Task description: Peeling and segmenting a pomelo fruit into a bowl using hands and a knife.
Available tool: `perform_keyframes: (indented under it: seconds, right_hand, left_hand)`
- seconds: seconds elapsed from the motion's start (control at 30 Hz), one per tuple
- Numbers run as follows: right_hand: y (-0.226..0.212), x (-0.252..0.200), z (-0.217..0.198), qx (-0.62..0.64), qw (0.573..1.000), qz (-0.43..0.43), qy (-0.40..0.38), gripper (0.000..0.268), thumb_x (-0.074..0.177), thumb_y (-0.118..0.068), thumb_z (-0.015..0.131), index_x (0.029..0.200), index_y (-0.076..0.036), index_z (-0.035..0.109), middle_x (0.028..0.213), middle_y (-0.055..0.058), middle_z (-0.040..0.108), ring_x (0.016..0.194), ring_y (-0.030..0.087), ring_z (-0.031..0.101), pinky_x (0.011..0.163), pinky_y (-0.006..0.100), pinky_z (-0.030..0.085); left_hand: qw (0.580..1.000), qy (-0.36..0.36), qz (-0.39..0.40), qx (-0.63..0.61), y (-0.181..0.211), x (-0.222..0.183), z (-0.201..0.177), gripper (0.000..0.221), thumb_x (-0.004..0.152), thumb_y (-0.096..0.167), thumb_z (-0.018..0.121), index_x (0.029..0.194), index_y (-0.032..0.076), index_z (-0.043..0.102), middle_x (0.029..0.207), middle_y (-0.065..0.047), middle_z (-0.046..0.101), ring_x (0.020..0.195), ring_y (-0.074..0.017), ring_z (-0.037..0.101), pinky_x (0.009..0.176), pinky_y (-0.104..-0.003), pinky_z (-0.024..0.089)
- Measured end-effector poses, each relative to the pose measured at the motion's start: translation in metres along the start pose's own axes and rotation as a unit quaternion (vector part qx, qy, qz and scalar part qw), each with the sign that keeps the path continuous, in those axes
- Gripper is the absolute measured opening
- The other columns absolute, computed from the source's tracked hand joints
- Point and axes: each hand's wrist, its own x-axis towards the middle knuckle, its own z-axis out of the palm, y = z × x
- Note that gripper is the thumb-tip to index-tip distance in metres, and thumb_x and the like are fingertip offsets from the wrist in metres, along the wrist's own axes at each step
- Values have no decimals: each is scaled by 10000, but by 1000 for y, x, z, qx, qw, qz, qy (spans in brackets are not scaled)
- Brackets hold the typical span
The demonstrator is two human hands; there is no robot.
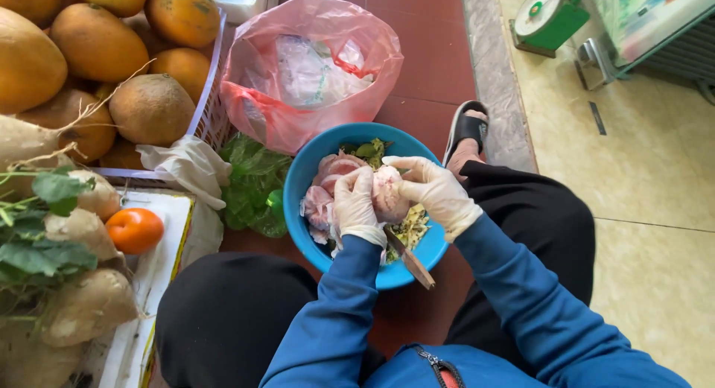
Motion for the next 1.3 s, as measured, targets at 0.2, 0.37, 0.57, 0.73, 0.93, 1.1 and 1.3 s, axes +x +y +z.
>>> perform_keyframes:
  seconds: [0.2,0.37,0.57,0.73,0.93,1.1,1.3]
  right_hand:
    - [-16,-13,11,23,999,-26,-26,485,838,-45,698,1306,-171,723,892,15,714,713,58,678,542,188,596]
    - [-11,-15,15,77,997,-30,7,487,849,-54,700,1325,-154,717,1058,66,763,894,68,699,704,223,628]
    - [33,-1,5,143,988,-47,22,541,854,-29,682,1391,-91,647,1284,132,724,1143,142,648,928,298,589]
    - [41,4,24,150,987,-52,23,711,807,77,600,1486,-132,576,1378,126,667,1199,152,618,978,278,563]
    - [37,-6,36,33,995,-93,-22,990,703,122,554,1616,-217,374,1601,117,440,1490,261,375,1160,365,414]
    - [49,19,14,-15,974,-198,-107,1081,609,82,609,1614,-40,231,1706,157,247,1598,293,207,1289,350,143]
    - [37,50,-1,8,998,-14,-69,686,710,43,699,1325,-256,750,1172,-28,715,942,79,624,797,243,576]
  left_hand:
    - [996,-39,79,-30,25,-30,-11,358,821,286,844,1135,149,740,1084,-112,733,990,-186,670,842,-369,598]
    - [988,-69,106,-94,29,-48,-7,289,910,150,776,1174,65,691,1107,-125,732,925,-157,676,757,-258,610]
    - [986,-59,141,-65,16,-38,12,235,885,117,801,1105,65,739,1078,-126,716,902,-134,655,753,-237,618]
    - [993,17,114,-2,-4,19,9,246,820,230,862,1023,125,773,975,-118,722,866,-168,661,775,-328,603]
    - [999,22,34,23,-58,91,-9,273,847,313,850,974,91,757,870,-123,750,767,-182,710,682,-296,615]
    - [986,42,24,159,-54,89,-9,387,826,469,826,1010,132,774,951,-112,784,948,-243,749,869,-353,601]
    - [978,27,13,205,-30,46,2,322,751,430,856,1024,277,777,989,-6,775,990,-152,726,910,-331,585]
